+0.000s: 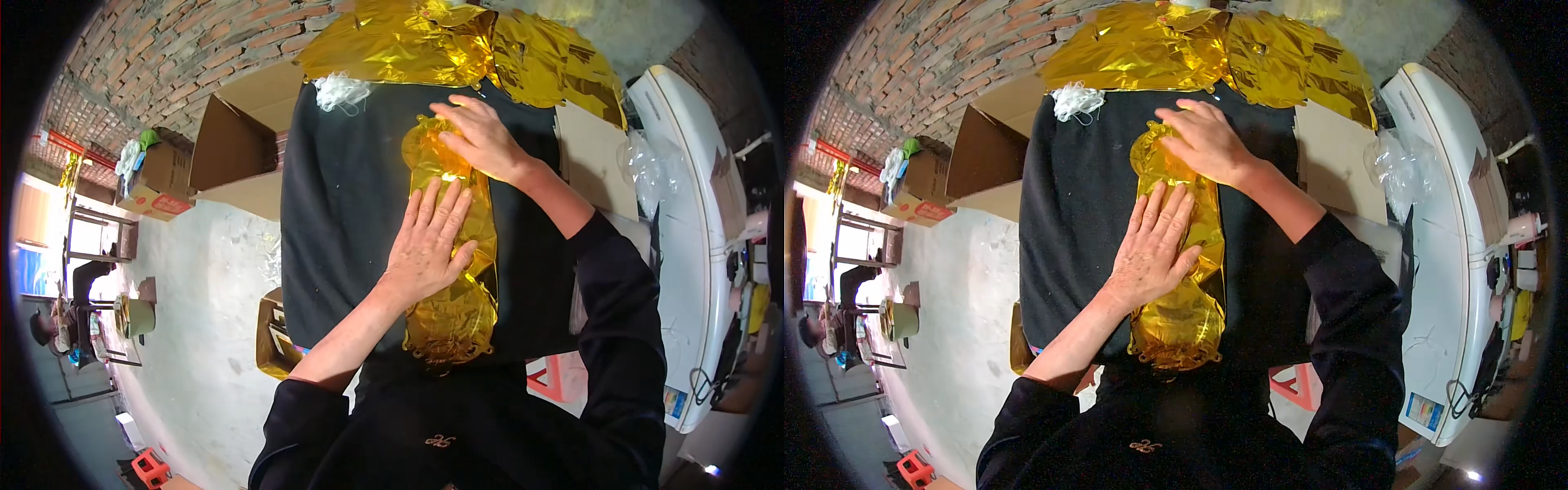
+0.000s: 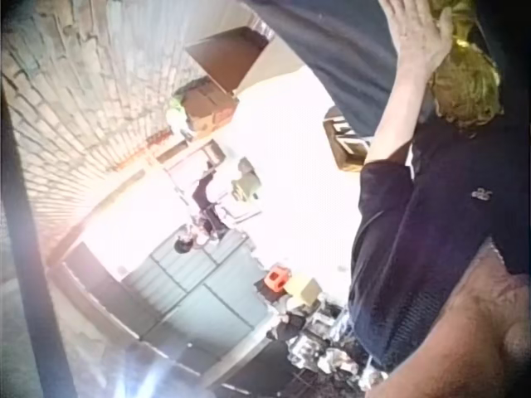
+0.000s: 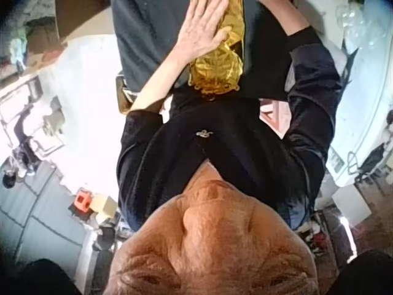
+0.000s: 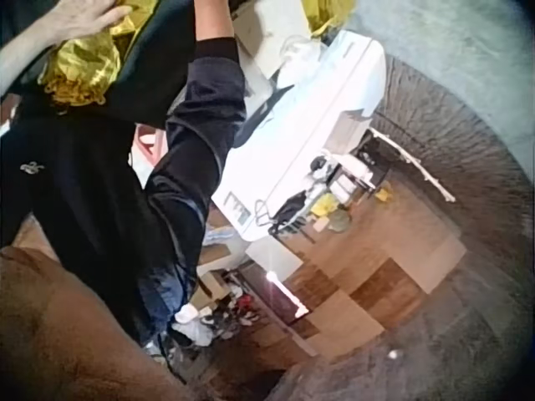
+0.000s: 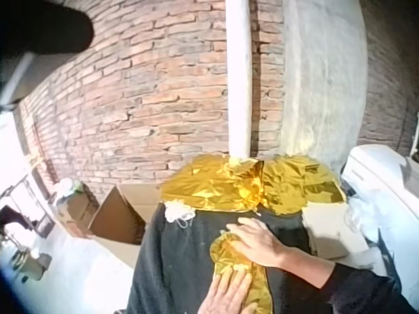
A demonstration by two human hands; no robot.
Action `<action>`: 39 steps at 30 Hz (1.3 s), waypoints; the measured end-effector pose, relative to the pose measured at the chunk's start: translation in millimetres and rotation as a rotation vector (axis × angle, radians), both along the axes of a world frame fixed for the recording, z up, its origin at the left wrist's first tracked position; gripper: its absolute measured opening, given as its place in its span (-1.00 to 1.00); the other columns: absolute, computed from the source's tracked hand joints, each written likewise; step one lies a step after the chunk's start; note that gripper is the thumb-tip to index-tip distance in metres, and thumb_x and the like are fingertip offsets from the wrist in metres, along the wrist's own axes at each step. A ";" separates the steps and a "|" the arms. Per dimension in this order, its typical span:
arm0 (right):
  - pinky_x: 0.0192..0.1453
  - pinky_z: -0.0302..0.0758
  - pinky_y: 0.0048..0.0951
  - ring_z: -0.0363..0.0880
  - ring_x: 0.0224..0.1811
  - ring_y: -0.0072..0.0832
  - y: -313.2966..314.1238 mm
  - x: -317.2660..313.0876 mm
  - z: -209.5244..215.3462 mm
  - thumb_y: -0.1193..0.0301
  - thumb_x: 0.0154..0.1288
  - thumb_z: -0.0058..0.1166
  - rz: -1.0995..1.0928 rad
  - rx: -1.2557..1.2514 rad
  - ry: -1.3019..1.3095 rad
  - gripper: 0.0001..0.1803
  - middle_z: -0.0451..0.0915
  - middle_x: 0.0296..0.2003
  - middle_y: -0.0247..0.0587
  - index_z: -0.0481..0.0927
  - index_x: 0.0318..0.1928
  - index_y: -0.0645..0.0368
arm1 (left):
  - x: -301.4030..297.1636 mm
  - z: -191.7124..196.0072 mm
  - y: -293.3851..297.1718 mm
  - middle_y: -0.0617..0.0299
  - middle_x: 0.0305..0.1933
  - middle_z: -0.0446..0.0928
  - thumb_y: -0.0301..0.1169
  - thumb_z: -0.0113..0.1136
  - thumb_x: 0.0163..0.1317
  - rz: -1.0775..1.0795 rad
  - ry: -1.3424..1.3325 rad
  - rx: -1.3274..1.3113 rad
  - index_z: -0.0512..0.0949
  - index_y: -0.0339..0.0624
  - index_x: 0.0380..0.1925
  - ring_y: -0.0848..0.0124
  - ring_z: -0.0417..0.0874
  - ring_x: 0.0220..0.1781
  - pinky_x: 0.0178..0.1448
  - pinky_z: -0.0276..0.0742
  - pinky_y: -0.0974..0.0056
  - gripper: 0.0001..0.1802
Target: The person picks up a gold foil balloon, spreads it flat on the table, and folds the sides inward. They then fold the balloon into a small rectangle.
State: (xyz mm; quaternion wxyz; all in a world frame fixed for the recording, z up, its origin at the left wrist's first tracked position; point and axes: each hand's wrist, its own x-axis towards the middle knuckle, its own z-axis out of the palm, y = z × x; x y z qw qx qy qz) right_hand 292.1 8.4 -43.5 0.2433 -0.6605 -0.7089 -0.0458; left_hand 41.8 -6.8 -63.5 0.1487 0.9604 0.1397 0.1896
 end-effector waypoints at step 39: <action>-0.09 0.63 -0.24 0.75 -0.23 -0.26 -38.8 3.7 6.5 0.07 0.43 0.25 -0.404 -0.402 0.452 -0.60 0.78 -0.28 -0.08 0.74 -0.18 0.21 | 2.6 -1.7 -1.6 0.03 0.68 0.18 0.10 -0.22 0.63 0.008 0.105 0.123 0.18 -0.10 0.63 0.02 0.05 0.74 0.76 -0.14 -0.18 -0.25</action>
